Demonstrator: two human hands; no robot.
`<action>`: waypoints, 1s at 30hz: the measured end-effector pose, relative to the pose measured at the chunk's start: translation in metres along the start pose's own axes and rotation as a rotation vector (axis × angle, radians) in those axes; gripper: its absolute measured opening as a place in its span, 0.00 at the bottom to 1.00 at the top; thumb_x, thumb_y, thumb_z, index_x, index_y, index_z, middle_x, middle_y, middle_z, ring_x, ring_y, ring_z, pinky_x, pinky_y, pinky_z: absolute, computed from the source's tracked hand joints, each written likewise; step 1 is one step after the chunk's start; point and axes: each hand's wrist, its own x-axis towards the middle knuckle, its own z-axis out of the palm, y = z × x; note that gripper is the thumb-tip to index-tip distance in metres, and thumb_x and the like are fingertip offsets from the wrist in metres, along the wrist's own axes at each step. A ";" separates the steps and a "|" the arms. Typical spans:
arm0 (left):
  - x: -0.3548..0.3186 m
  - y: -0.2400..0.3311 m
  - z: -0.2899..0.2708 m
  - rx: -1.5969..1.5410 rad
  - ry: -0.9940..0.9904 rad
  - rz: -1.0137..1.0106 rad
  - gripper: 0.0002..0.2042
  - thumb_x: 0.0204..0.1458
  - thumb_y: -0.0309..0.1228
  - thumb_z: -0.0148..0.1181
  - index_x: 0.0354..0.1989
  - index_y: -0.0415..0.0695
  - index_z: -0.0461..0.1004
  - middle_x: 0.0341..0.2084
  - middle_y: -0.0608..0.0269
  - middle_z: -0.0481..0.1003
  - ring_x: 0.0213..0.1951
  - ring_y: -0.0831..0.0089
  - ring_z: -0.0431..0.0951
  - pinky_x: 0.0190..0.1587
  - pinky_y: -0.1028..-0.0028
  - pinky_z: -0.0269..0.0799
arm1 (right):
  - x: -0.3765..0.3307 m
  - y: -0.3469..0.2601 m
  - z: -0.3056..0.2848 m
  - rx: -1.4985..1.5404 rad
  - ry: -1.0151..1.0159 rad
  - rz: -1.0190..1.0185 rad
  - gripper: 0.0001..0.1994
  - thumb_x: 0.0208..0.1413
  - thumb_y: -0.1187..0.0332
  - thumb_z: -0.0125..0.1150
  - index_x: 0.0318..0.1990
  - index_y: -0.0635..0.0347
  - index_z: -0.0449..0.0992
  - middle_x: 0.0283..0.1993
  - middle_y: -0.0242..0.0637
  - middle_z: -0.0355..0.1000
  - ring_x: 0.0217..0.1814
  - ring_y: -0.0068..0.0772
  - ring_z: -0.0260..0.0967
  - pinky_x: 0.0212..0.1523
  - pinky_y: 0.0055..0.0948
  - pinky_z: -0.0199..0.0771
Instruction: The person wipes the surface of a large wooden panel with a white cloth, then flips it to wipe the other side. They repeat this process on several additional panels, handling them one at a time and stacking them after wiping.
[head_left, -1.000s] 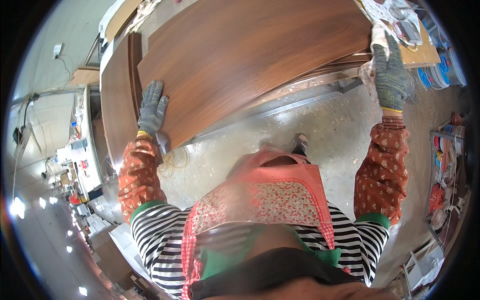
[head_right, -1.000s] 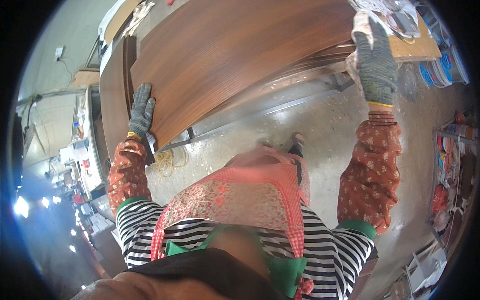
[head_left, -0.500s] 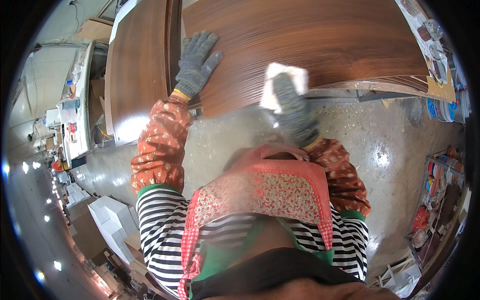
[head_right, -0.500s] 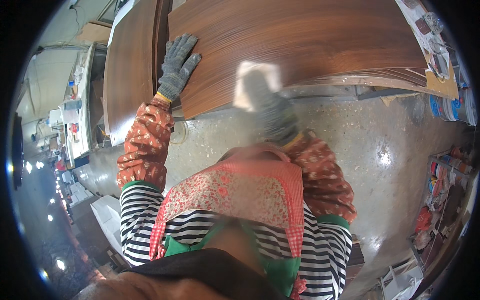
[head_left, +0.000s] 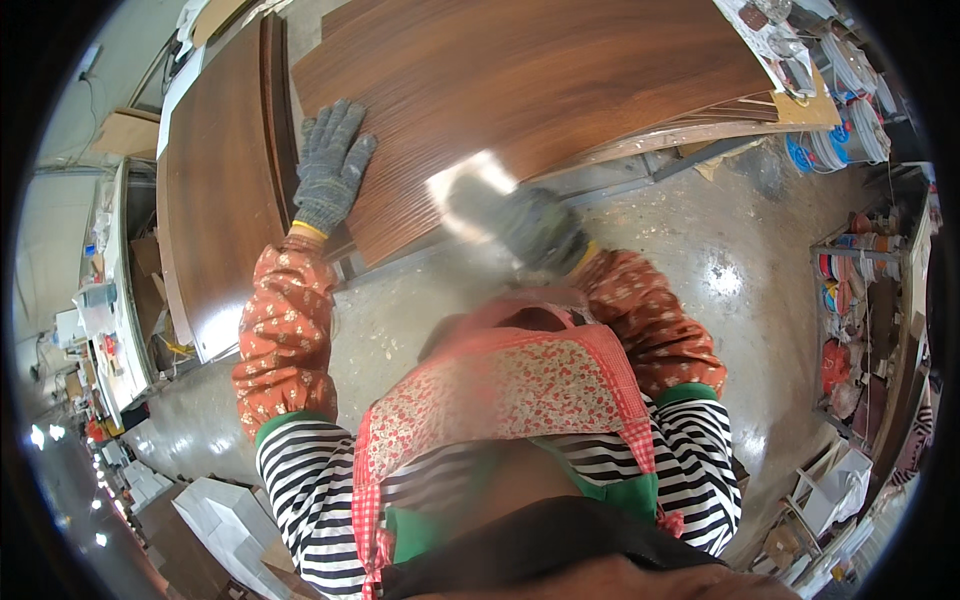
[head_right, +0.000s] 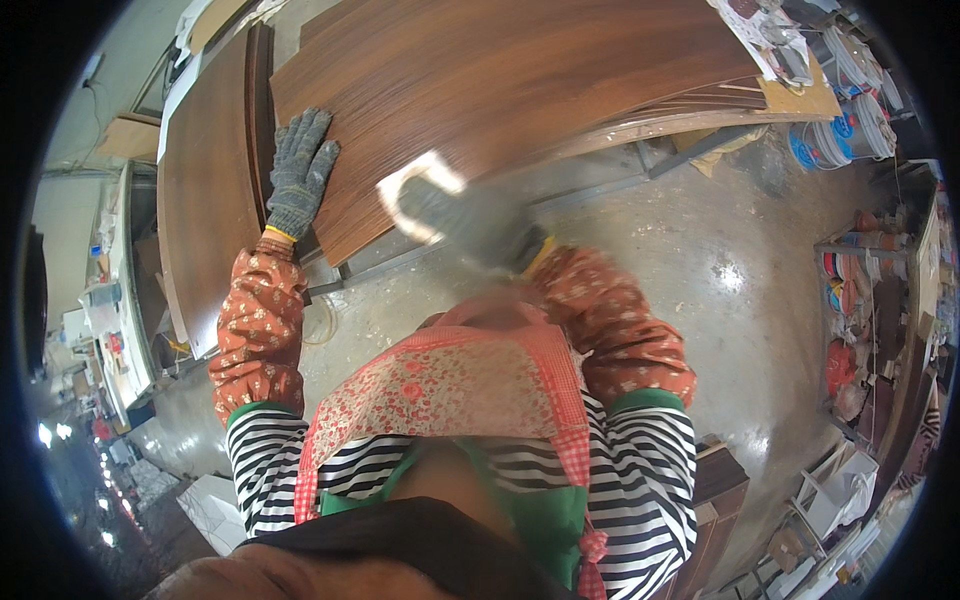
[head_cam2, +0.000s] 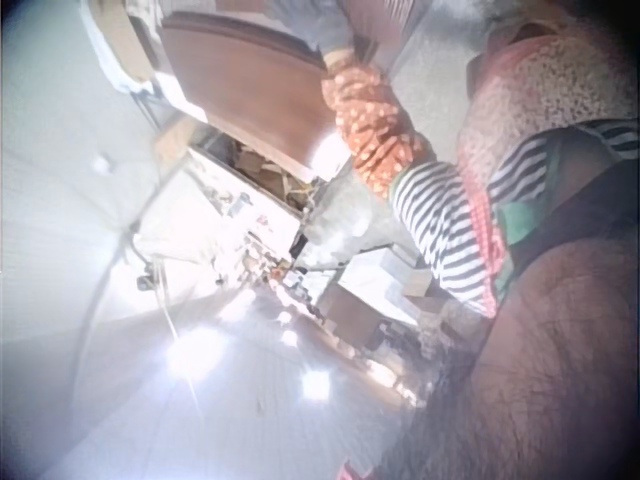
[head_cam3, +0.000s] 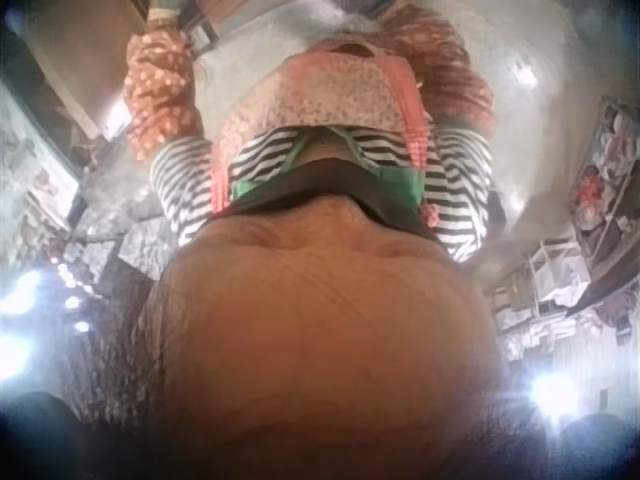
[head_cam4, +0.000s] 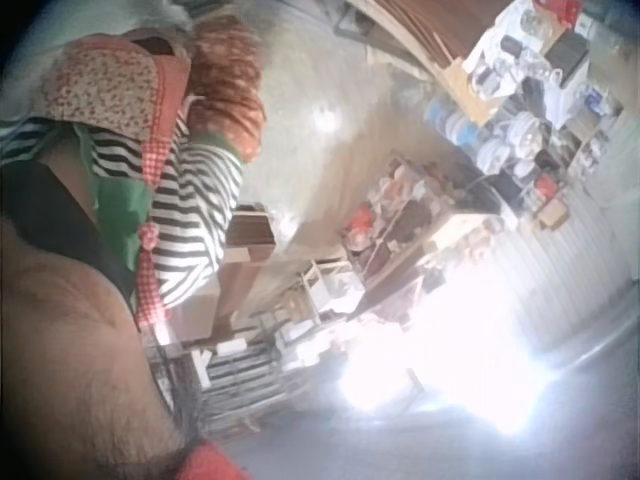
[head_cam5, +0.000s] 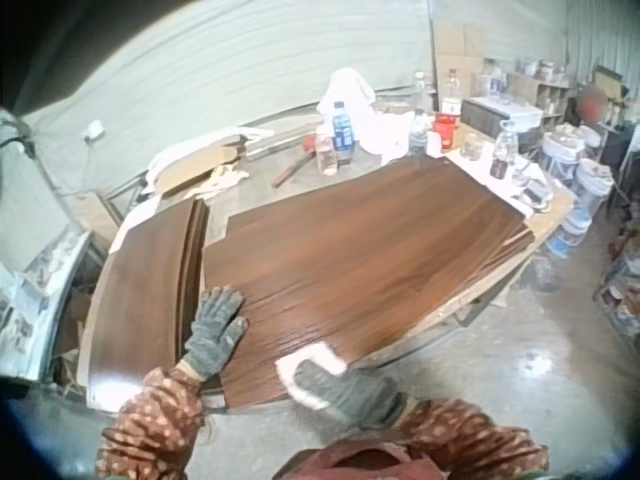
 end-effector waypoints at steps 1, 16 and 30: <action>-0.001 -0.002 0.000 0.003 -0.007 -0.004 0.24 0.64 0.43 0.52 0.66 0.49 0.67 0.68 0.51 0.63 0.71 0.52 0.56 0.75 0.54 0.41 | -0.008 0.023 -0.015 -0.039 -0.014 0.001 0.27 0.59 0.69 0.56 0.67 0.48 0.66 0.60 0.35 0.73 0.32 0.31 0.74 0.29 0.32 0.76; -0.003 0.152 -0.008 0.336 -0.284 0.137 0.40 0.54 0.34 0.58 0.74 0.37 0.47 0.70 0.33 0.51 0.73 0.40 0.47 0.74 0.45 0.41 | -0.128 0.232 -0.195 -0.235 0.285 0.856 0.28 0.65 0.56 0.55 0.71 0.44 0.60 0.67 0.43 0.67 0.57 0.51 0.74 0.53 0.45 0.74; -0.002 0.241 -0.042 0.379 -0.280 0.044 0.37 0.49 0.23 0.51 0.73 0.40 0.53 0.68 0.35 0.57 0.69 0.38 0.57 0.70 0.48 0.54 | -0.055 0.189 -0.215 0.108 0.330 0.433 0.32 0.62 0.60 0.59 0.70 0.62 0.60 0.71 0.50 0.61 0.70 0.48 0.63 0.65 0.36 0.68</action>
